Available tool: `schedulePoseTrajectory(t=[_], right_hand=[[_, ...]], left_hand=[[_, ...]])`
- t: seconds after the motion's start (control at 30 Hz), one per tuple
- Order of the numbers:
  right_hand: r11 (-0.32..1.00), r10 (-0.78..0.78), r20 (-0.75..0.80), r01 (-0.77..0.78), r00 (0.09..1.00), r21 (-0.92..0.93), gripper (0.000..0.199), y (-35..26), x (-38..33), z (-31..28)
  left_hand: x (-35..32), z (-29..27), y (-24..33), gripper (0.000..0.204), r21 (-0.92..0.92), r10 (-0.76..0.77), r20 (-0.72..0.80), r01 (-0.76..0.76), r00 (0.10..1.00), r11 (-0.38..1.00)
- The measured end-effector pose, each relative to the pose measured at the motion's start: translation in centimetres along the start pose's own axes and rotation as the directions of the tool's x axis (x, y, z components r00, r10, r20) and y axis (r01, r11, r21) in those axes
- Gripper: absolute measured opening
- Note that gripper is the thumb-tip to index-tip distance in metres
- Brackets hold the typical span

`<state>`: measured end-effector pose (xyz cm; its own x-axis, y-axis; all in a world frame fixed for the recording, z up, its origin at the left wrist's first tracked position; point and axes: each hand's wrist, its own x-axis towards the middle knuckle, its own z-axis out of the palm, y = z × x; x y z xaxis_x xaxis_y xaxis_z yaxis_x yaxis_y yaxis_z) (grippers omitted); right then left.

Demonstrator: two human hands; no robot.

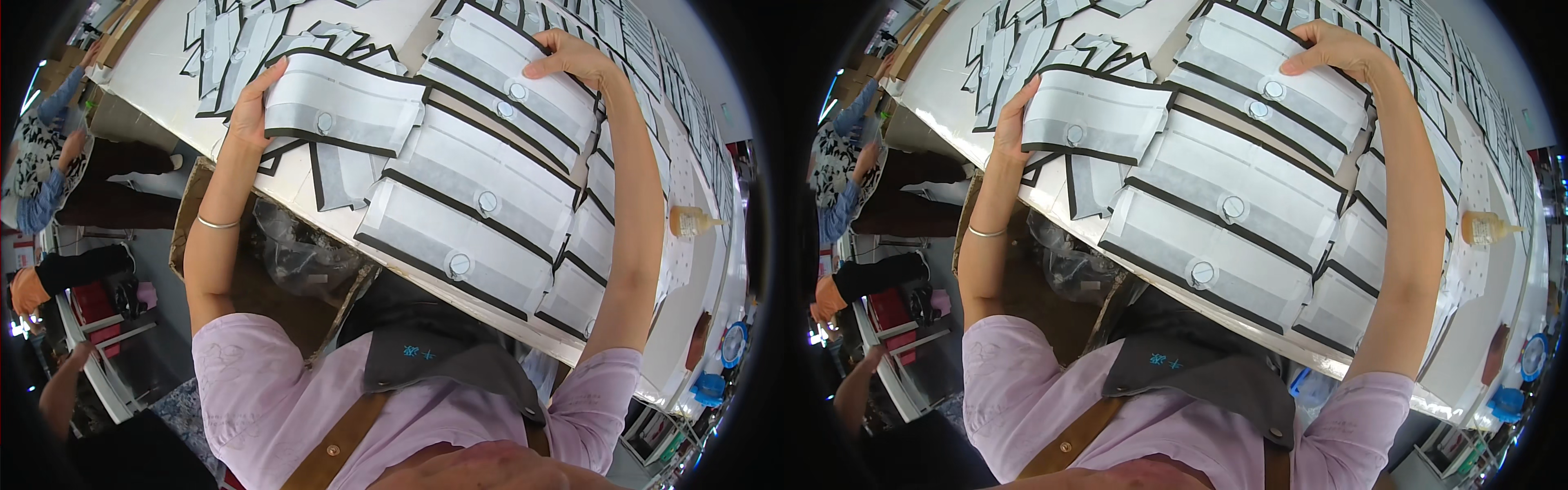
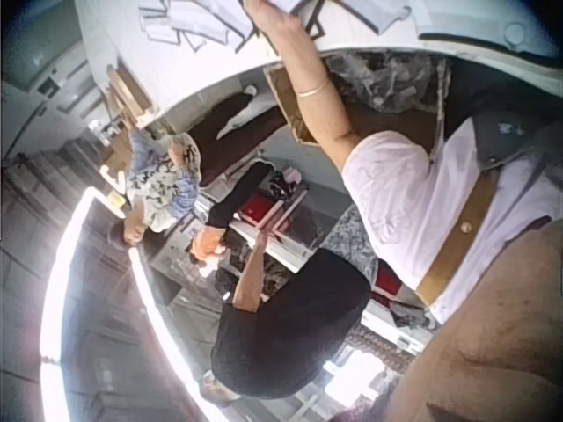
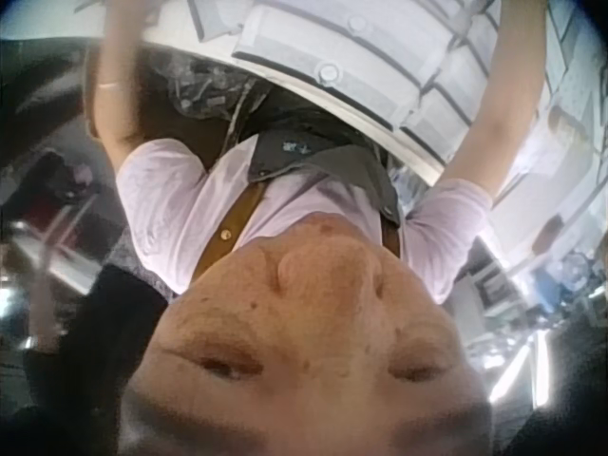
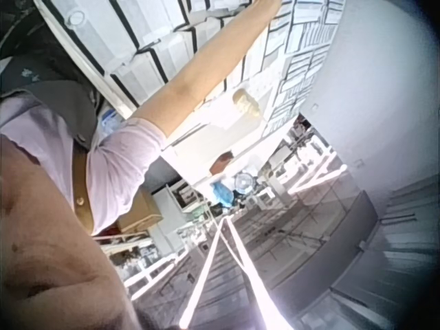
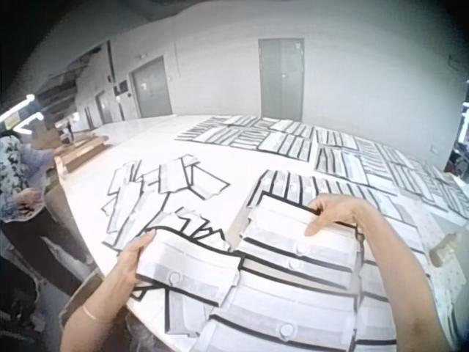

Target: The person arranges white rectangular components with black borders on a white workbench. They pick up a bottle of yellow adhesive and apply it to the edges of the components. The person then places the components into a cardboard box.

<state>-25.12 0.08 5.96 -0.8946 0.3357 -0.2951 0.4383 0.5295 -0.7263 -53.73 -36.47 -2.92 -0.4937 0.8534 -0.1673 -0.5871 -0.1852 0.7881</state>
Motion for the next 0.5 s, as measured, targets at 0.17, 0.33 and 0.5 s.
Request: schedulePoseTrajectory(t=[0.17,0.33,0.5], right_hand=[[1.000,0.006,0.025,-0.007,1.000,0.012,0.040,0.4,-0.2,-0.1],[0.998,0.027,0.021,-0.026,0.999,-0.059,0.042,-0.2,0.0,-0.3],[0.986,0.008,-0.032,-0.013,0.999,-0.164,0.040,-0.4,-0.6,-0.1]], left_hand=[[-0.4,-0.1,1.2,0.033,0.173,-0.047,-0.007,0.048,0.999,0.984],[0.2,3.0,5.3,0.034,0.431,-0.045,0.183,-0.039,0.982,0.902],[-1.6,4.6,7.0,0.026,0.537,0.066,0.253,-0.197,0.965,0.820]])
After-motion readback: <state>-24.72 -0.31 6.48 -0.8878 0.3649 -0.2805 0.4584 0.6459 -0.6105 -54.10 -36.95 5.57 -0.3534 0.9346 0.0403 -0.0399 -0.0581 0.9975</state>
